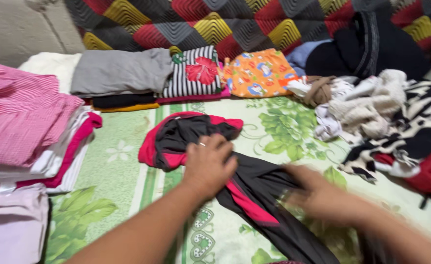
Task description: The person folds several garments on a bed, including a black and pink pair of pants, a cow-print top, and a white shirt with bow patterns. Each item is smoothed, folded into a compact rectangle, and placed in a neat stack.
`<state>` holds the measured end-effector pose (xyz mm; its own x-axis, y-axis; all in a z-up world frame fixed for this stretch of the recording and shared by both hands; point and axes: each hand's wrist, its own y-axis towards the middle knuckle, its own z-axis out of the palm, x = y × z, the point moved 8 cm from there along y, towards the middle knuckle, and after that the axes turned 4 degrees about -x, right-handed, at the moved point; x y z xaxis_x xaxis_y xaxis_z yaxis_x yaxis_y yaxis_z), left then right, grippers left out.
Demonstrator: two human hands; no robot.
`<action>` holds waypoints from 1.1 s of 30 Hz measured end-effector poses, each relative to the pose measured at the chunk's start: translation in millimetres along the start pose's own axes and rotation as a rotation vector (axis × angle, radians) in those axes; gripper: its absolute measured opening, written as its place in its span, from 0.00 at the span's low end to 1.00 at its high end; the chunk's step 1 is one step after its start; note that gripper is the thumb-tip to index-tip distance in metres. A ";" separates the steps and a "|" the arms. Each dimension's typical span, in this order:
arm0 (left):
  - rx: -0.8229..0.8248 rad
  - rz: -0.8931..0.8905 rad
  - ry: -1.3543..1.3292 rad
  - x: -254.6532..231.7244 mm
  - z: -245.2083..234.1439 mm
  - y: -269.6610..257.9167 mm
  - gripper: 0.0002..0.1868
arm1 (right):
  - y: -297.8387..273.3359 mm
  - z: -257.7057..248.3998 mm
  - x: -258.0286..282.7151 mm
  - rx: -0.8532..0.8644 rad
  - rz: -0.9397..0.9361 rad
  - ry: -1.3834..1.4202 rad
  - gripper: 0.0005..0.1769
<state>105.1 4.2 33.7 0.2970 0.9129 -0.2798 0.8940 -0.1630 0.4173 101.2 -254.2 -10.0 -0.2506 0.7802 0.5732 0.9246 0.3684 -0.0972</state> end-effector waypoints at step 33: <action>-0.186 -0.898 -0.100 268.9 -90.9 -57.8 0.32 | 79.3 -67.2 -9.1 -0.689 -0.001 -0.592 0.47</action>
<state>102.8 293.1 12.9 -0.4467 0.6298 -0.6355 0.7370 0.6617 0.1377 196.1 -266.0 31.8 -0.1824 0.9823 0.0423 0.8431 0.1341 0.5208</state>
